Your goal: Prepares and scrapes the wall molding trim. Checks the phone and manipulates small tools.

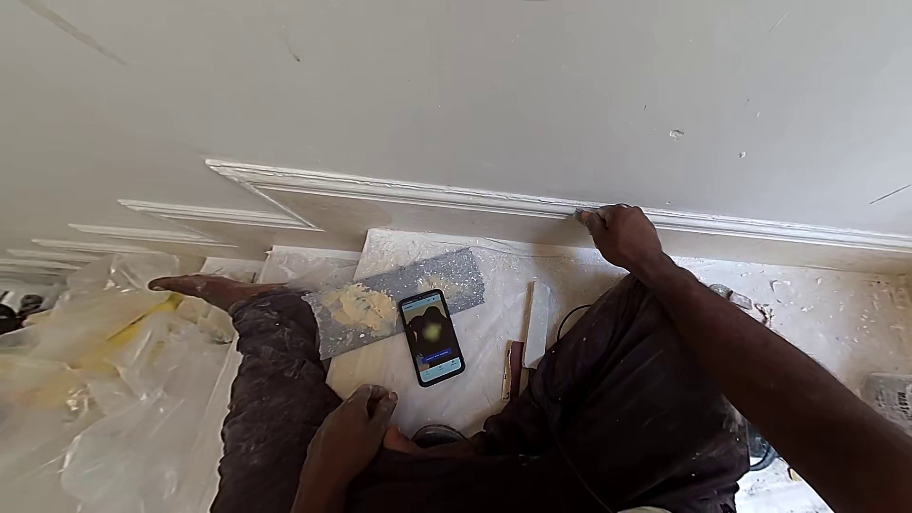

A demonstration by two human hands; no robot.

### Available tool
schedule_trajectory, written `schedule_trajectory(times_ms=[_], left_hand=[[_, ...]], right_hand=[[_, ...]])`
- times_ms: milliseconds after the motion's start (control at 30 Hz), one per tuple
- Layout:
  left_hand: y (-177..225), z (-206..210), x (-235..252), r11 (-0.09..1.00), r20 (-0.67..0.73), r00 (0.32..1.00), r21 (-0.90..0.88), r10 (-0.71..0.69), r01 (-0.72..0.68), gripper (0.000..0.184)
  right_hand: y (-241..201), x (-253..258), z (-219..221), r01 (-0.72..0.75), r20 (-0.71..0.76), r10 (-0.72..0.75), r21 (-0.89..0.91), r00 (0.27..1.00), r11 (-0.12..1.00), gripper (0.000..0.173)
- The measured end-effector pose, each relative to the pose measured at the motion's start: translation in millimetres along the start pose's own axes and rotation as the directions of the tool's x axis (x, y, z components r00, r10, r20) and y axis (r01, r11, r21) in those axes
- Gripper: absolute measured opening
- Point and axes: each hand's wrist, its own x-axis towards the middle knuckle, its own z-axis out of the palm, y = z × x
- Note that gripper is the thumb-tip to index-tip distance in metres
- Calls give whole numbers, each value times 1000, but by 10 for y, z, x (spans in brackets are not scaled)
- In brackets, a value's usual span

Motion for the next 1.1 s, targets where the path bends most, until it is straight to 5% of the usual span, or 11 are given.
schedule_trajectory(times_ms=[300, 567, 833, 1000, 1100], left_hand=[[57, -23, -22, 999, 11, 999, 12, -30, 30, 32], [59, -29, -69, 996, 6, 996, -12, -88, 88, 34], [91, -63, -42, 995, 31, 996, -34, -87, 88, 33], [128, -68, -11, 996, 44, 997, -46, -70, 72, 32], [127, -21, 63, 978, -2, 999, -208, -33, 32, 35]], right_hand=[[289, -101, -77, -42, -15, 42, 20, 999, 999, 54], [-65, 18, 58, 24, 16, -25, 41, 1000, 999, 57], [323, -116, -110, -35, 3, 35, 31, 999, 999, 67], [-48, 32, -8, 56, 19, -57, 32, 998, 998, 61], [-288, 109, 100, 102, 19, -102, 29, 995, 994, 60]])
